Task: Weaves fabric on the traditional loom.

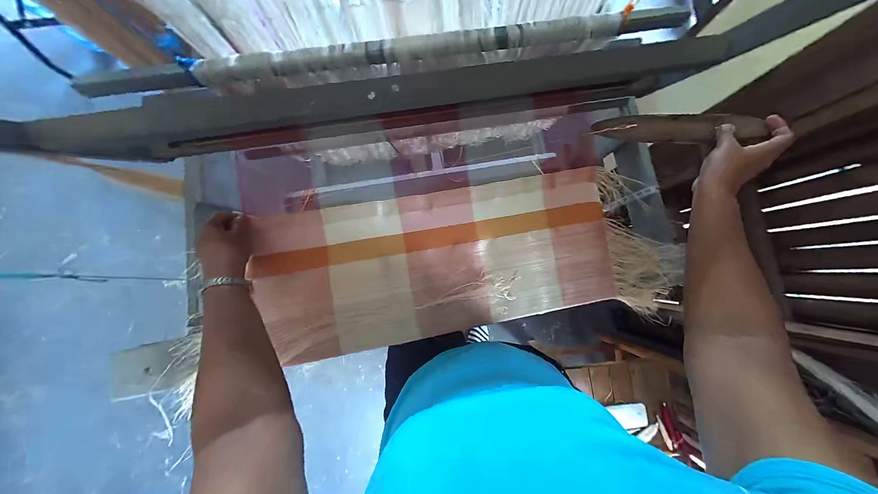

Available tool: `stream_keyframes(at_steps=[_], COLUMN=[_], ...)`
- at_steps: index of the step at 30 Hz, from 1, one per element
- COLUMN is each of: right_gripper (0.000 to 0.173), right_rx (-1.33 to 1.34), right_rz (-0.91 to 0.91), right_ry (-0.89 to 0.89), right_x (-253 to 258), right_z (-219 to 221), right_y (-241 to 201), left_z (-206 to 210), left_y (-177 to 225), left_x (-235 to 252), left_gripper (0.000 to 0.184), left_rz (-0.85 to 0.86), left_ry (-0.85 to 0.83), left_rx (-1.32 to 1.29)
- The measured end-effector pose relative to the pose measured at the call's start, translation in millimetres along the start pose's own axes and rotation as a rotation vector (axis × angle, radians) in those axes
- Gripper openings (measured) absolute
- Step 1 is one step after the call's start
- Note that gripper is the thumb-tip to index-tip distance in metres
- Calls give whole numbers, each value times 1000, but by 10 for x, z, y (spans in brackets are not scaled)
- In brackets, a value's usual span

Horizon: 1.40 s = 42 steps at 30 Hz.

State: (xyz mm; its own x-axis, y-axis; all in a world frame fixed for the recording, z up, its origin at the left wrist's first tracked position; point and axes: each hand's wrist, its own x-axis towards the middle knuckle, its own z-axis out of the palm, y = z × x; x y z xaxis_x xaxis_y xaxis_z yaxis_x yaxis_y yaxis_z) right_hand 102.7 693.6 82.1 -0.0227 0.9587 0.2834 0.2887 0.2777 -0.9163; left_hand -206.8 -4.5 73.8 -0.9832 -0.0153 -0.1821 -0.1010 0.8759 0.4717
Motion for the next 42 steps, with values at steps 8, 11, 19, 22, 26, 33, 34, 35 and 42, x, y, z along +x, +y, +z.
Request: stream_keyframes(at_steps=[8, 11, 19, 22, 26, 33, 34, 35, 42], right_gripper=[45, 37, 48, 52, 35, 38, 37, 37, 44], right_rx=[-365, -524, -747, -753, -481, 255, 381, 474, 281], right_rz=[-614, -654, -835, -838, -946, -874, -814, -760, -848], right_ry=[-230, -518, -865, -707, -311, -712, -818, -929, -1138], right_x=[-482, -821, -1032, -744, -658, -2346, -2640, -2899, -2885], right_z=[-575, -399, 79, -100, -415, -52, 89, 214, 1145], right_y=[-498, -555, -102, -476, -1418, -2282, -2275, -2261, -2366], left_z=[61, 134, 121, 98, 178, 760, 860, 944, 818], left_y=[-53, -61, -119, -215, -34, 1212, 1287, 1311, 474], left_x=[-11, -10, -74, -153, -790, -2100, -2145, -2151, -1882], left_gripper=[42, 41, 39, 40, 65, 89, 95, 96, 59], left_rz=[22, 14, 14, 55, 160, 775, 805, 810, 648], left_ry=[18, 51, 132, 236, 497, 305, 306, 321, 405], left_rx=[19, 43, -14, -82, -81, -371, -402, -422, -267])
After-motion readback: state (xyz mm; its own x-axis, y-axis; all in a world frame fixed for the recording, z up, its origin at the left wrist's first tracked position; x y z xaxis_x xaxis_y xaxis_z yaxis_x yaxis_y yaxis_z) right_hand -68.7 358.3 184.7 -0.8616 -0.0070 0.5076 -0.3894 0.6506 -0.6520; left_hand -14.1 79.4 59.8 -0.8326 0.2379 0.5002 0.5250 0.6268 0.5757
